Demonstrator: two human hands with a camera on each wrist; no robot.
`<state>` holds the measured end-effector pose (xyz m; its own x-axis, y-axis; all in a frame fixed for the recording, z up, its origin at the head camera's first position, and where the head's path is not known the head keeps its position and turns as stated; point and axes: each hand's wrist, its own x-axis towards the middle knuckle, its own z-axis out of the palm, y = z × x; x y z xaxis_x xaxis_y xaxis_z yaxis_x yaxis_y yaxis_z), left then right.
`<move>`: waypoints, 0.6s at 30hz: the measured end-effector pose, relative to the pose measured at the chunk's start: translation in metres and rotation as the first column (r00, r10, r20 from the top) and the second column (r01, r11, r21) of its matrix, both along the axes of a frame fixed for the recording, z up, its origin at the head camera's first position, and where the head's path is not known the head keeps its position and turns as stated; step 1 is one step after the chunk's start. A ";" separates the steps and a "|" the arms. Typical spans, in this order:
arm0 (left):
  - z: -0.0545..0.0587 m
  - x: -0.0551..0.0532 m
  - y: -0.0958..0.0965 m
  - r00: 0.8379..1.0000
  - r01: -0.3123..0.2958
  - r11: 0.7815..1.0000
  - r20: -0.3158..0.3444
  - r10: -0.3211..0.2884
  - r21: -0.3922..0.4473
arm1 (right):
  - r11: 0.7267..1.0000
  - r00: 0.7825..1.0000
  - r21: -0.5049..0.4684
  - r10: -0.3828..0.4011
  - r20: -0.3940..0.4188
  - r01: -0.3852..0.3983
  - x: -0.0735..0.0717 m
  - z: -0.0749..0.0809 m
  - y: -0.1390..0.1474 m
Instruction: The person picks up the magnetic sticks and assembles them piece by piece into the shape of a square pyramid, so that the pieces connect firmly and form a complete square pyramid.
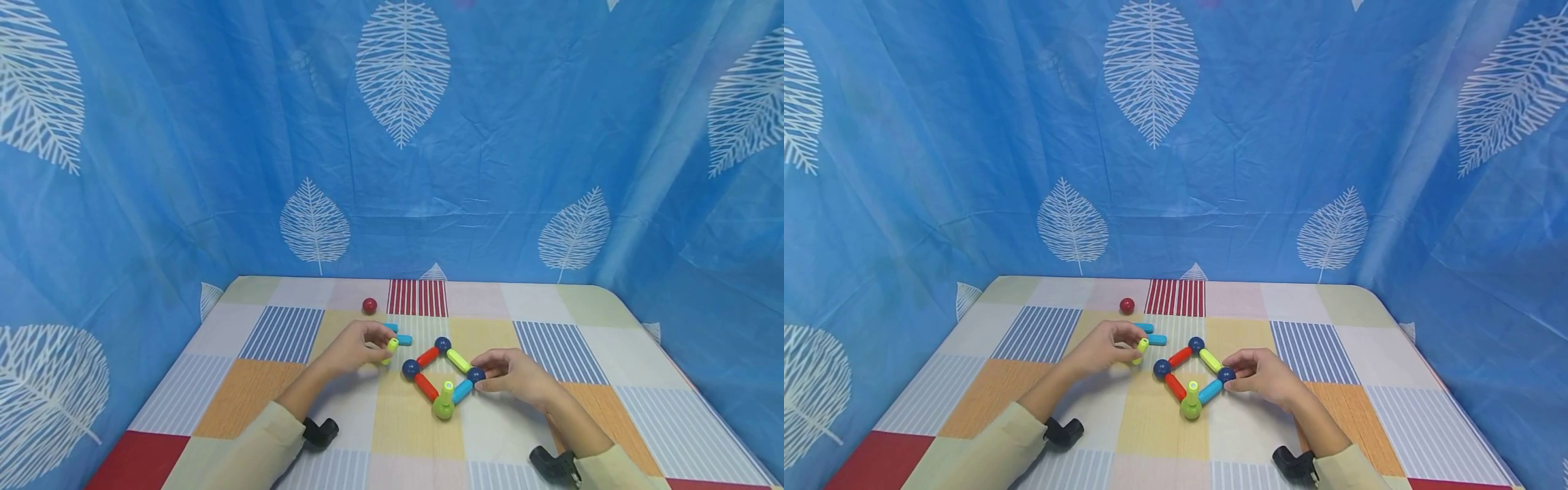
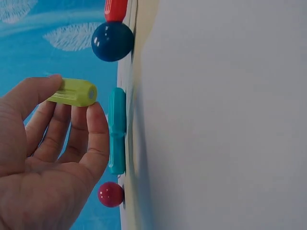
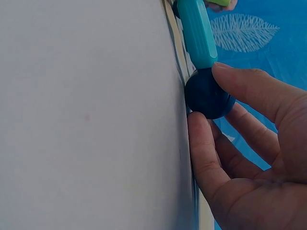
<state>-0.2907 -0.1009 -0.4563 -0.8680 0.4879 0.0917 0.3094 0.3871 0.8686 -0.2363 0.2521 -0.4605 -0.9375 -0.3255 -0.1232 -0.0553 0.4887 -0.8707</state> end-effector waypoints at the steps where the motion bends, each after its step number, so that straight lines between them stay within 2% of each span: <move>1: 0.000 0.001 0.001 1.000 0.001 1.000 0.003 -0.001 0.004 | 1.000 1.000 0.000 0.001 0.000 -0.001 0.000 0.000 0.000; 12: 0.003 0.005 0.014 0.999 0.042 0.994 0.009 -0.043 0.097 | 1.000 1.000 0.000 0.002 0.003 -0.002 0.000 0.001 0.000; 18: 0.000 0.004 0.022 0.997 0.069 0.986 0.020 -0.073 0.151 | 1.000 1.000 -0.003 0.001 0.007 -0.001 0.000 0.000 0.000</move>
